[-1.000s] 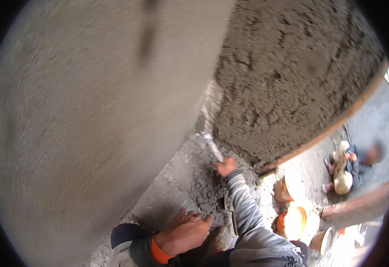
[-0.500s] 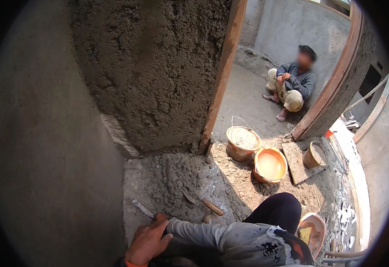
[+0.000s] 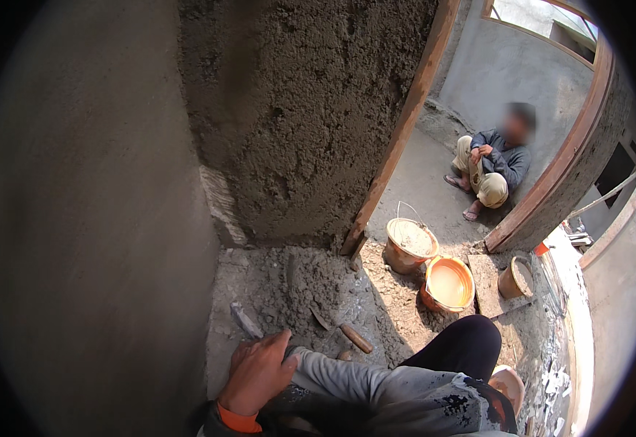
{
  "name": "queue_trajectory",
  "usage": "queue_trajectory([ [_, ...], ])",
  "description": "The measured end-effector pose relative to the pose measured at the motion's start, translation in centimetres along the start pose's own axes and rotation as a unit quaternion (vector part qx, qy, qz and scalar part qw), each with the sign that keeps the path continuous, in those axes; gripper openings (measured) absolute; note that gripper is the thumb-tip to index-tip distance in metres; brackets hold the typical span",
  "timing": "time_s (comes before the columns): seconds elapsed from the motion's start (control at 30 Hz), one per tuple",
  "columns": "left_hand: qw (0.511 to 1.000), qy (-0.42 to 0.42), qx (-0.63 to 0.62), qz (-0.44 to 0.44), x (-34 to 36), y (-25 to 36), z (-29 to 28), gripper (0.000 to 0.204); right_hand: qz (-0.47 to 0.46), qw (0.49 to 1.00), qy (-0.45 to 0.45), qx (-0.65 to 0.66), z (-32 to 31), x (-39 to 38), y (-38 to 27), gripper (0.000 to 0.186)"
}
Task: The person applies wet plaster or mortar to a vertical masonry surface using a hand trowel, scraping the material from the floor and spreading it onto the wall corner.
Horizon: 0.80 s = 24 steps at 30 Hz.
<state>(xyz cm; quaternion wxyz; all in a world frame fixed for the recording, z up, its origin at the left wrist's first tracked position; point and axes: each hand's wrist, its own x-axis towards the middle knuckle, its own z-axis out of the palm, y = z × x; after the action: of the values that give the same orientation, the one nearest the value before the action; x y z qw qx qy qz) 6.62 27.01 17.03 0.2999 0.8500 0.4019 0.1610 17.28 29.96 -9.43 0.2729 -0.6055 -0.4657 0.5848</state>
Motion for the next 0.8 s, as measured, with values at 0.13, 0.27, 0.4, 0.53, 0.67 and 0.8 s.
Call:
queue_trajectory([
  [0.13,0.986,0.163,-0.046,-0.002,1.4,2.2,-0.5,0.037,-0.033,0.999,0.019,0.028,-1.6,0.0,-2.3,0.026],
  [0.27,0.941,0.31,-0.134,0.009,0.1,2.3,-2.2,0.039,-0.11,0.99,0.056,0.069,-1.5,1.7,-6.5,0.025],
  [0.4,0.902,0.407,-0.142,0.018,-1.3,2.6,-3.3,0.043,-0.17,0.961,0.152,0.158,-2.3,2.3,-10.0,0.024],
  [0.53,0.809,0.585,-0.054,0.032,-5.6,2.2,-5.6,0.04,-0.236,0.937,0.232,0.113,0.0,6.8,-12.2,0.023],
  [0.67,0.678,0.715,0.163,0.057,-11.9,1.3,-8.3,0.038,-0.296,0.908,0.278,0.106,1.9,10.3,-15.8,0.019],
  [0.8,0.551,0.73,0.402,0.054,-17.7,0.6,-10.3,0.038,-0.372,0.854,0.295,0.212,1.1,13.3,-17.5,0.018],
])
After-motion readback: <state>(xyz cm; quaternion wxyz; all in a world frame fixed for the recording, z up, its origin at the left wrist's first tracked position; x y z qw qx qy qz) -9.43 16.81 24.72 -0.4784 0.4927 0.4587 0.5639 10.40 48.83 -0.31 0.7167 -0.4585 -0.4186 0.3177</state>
